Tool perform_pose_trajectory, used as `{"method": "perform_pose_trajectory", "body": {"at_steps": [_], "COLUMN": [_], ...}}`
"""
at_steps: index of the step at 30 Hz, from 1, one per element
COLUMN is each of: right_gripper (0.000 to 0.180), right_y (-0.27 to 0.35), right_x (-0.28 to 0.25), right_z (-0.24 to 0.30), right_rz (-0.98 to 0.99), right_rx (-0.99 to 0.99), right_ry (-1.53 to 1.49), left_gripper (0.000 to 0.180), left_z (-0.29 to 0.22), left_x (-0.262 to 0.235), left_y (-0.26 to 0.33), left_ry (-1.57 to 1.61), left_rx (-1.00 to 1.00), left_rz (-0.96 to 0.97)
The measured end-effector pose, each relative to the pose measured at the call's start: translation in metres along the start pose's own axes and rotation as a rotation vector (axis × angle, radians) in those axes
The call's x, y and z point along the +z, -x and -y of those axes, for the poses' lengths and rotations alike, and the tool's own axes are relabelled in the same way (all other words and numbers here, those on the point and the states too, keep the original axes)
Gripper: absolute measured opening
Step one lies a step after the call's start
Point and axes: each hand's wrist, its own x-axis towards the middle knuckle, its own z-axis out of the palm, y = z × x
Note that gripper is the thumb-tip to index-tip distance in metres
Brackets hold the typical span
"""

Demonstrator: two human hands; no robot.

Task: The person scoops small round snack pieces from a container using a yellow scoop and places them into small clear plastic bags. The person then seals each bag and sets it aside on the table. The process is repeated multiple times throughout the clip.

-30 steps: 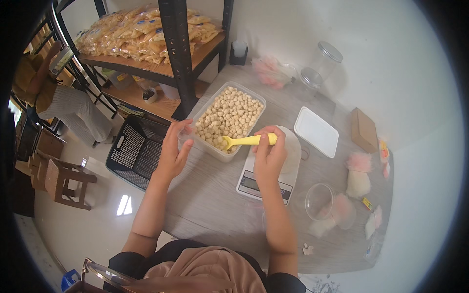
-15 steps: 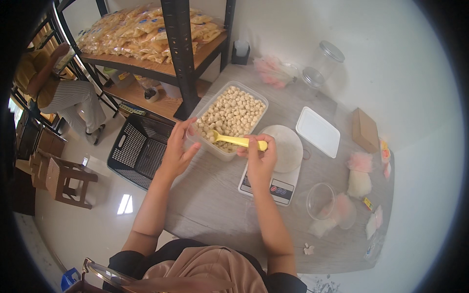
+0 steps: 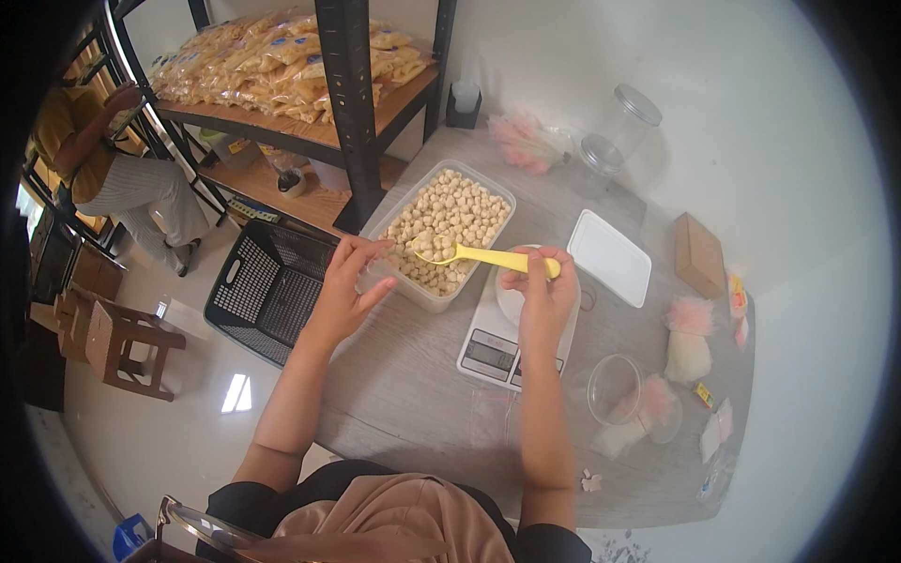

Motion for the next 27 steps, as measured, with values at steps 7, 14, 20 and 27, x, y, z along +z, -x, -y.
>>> {"method": "perform_pose_trajectory", "body": {"at_steps": [7, 14, 20, 27], "right_gripper": [0.012, 0.012, 0.013, 0.015], "right_y": [-0.006, -0.007, -0.018, -0.025], "right_x": [0.010, 0.016, 0.015, 0.021], "right_z": [0.025, 0.030, 0.034, 0.034], "right_rz": [0.107, 0.203, 0.309, 0.363], "right_rx": [0.009, 0.027, 0.036, 0.043], "right_ry": [0.067, 0.073, 0.137, 0.160], "left_gripper": [0.050, 0.056, 0.074, 0.072], "left_z": [0.001, 0.004, 0.004, 0.006], "left_x": [0.001, 0.000, 0.001, 0.002], "left_y": [0.001, 0.002, 0.002, 0.002], "left_ry": [-0.021, -0.041, -0.081, -0.103], "left_rx": [-0.006, 0.041, 0.030, 0.104], "left_rz": [0.003, 0.001, 0.006, -0.048]}}
